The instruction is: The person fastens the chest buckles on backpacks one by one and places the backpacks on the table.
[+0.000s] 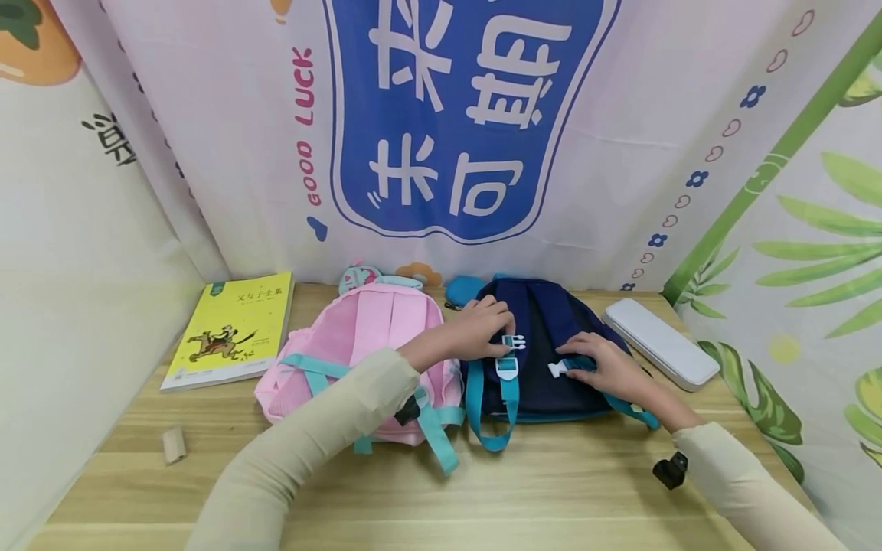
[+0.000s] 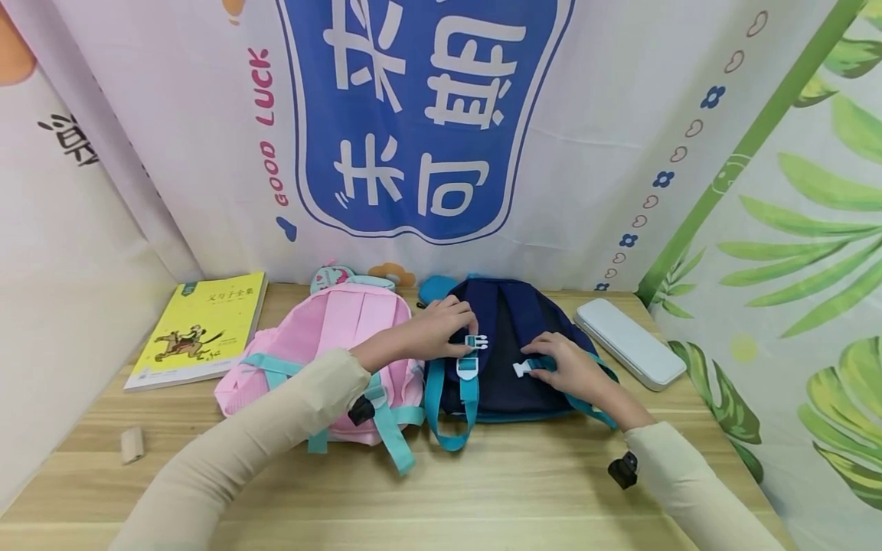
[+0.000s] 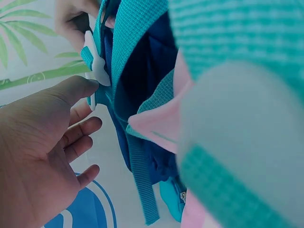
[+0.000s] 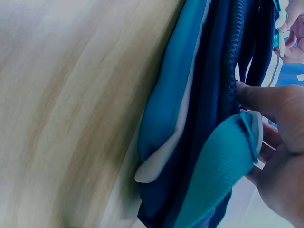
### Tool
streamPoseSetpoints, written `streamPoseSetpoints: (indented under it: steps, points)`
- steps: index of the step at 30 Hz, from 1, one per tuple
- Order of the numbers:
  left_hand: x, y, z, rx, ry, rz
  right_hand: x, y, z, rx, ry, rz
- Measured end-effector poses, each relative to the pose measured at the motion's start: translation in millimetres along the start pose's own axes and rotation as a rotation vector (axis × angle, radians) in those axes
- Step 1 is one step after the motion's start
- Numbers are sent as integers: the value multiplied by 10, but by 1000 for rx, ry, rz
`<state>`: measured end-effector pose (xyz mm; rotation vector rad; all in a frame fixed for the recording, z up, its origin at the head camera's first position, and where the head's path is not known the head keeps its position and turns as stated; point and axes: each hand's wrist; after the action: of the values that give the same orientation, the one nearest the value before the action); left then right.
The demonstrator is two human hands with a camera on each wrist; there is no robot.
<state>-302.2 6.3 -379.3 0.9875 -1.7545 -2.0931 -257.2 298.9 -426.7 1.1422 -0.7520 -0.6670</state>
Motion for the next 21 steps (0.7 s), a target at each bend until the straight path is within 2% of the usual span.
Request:
streamPoseSetpoints:
  steps: [10,21]
  points:
    - [-14,-64,19,7,28,-2,28,-48,12,6,-10,-6]
    - [-43,-80,22,5,15,-37,43,-84,5,11,-25,-16]
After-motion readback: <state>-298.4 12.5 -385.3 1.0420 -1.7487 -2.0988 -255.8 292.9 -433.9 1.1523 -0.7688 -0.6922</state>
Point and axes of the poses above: each hand's wrist, its own z-axis towards the middle knuckle, its own y-axis out of the back of the hand, x = y × z, and after that the axes turned 10 degrees about -z, right-handed
